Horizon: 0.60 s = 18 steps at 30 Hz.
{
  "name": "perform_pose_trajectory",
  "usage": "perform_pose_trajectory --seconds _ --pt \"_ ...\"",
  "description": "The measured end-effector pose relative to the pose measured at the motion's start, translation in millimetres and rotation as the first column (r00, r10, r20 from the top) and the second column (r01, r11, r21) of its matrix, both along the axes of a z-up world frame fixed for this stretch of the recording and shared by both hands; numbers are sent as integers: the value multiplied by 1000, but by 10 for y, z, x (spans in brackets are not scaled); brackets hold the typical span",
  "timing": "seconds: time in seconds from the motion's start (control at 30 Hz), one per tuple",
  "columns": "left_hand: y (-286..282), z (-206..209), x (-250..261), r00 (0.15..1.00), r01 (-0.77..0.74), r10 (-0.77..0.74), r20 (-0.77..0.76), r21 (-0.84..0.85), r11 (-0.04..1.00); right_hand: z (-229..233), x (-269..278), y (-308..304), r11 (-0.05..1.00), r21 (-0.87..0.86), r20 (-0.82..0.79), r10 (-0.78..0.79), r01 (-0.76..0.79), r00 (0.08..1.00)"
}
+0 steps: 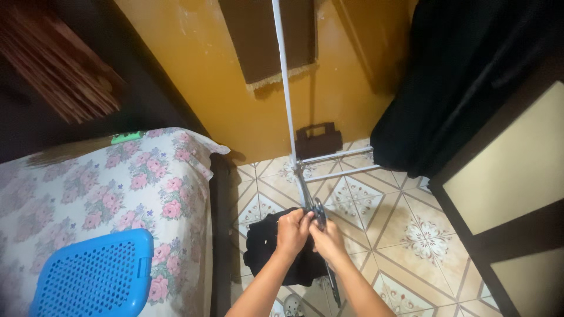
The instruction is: The person takes black garments from a blue laundry basket, places each on a hanger, and hangs them on a white clothes rack. The person repeats this process for several items, including a patterned shirt and a studded top, arranging them in sequence on the rack.
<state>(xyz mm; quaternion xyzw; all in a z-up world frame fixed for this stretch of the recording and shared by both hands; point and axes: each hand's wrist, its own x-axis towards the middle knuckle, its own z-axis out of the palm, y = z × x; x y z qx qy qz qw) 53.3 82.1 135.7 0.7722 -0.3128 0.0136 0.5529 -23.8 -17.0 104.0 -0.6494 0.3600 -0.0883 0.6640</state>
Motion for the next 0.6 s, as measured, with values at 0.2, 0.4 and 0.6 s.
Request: perform_pose_trajectory --seconds 0.2,0.4,0.6 --pt "-97 24 111 996 -39 40 -86 13 999 182 188 -72 999 32 84 -12 9 996" --pt "-91 -321 340 927 83 -99 -361 -60 995 117 219 -88 992 125 99 -9 -3 995" --pt "237 223 800 757 489 -417 -503 13 872 271 281 -330 938 336 178 28 -87 984"
